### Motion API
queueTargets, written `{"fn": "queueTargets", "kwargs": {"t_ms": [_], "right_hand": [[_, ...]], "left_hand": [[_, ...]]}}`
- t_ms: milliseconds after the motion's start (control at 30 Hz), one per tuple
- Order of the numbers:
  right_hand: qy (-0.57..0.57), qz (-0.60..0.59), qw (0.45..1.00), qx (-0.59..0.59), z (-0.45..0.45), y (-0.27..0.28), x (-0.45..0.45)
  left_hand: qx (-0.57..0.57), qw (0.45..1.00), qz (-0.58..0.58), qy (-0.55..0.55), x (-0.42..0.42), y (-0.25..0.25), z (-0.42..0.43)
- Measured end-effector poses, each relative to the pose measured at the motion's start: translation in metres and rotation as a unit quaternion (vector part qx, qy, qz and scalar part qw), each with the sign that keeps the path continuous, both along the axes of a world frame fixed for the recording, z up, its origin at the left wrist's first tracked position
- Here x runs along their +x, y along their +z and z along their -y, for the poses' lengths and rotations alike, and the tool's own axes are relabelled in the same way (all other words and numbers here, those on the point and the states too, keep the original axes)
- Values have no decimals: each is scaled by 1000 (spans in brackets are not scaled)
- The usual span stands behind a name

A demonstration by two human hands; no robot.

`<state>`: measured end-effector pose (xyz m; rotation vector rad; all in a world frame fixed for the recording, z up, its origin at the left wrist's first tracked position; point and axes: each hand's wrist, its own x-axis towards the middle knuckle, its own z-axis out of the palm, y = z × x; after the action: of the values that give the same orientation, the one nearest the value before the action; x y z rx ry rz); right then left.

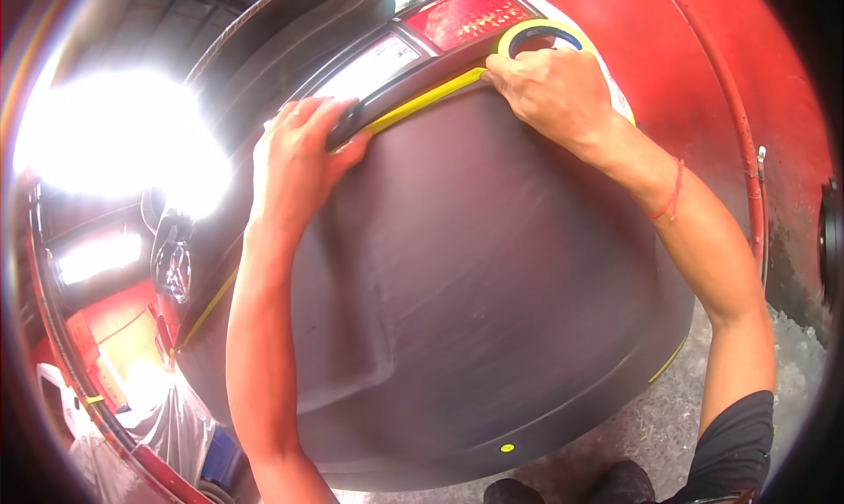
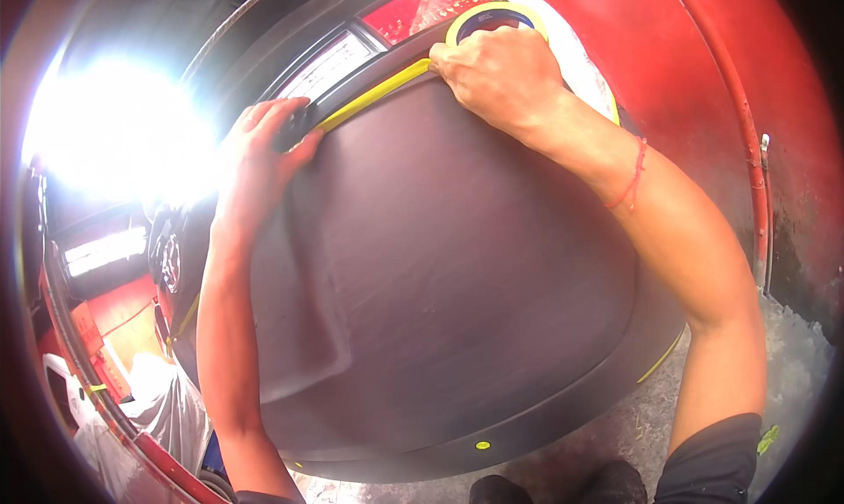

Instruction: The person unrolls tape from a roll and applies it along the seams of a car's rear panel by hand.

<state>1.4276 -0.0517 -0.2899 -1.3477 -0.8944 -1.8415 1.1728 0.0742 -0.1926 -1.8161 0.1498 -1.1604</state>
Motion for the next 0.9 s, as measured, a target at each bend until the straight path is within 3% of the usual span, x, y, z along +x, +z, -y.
{"fn": "queueTargets", "kwargs": {"t_ms": [333,400,500,733,900], "right_hand": [[-4,39,998,54,0,-37,4],[21,171,985,29,16,-68,-9],[86,204,974,-56,30,-115,-8],[-52,87,994,29,50,-52,47],[-42,76,994,62,33,-12,69]], "left_hand": [[29,998,40,-33,11,5,-13],[37,998,47,-28,11,2,-14],[85,994,47,-47,12,0,-19],[110,992,64,-13,11,-3,-16],[117,991,66,-3,12,-4,-17]]}}
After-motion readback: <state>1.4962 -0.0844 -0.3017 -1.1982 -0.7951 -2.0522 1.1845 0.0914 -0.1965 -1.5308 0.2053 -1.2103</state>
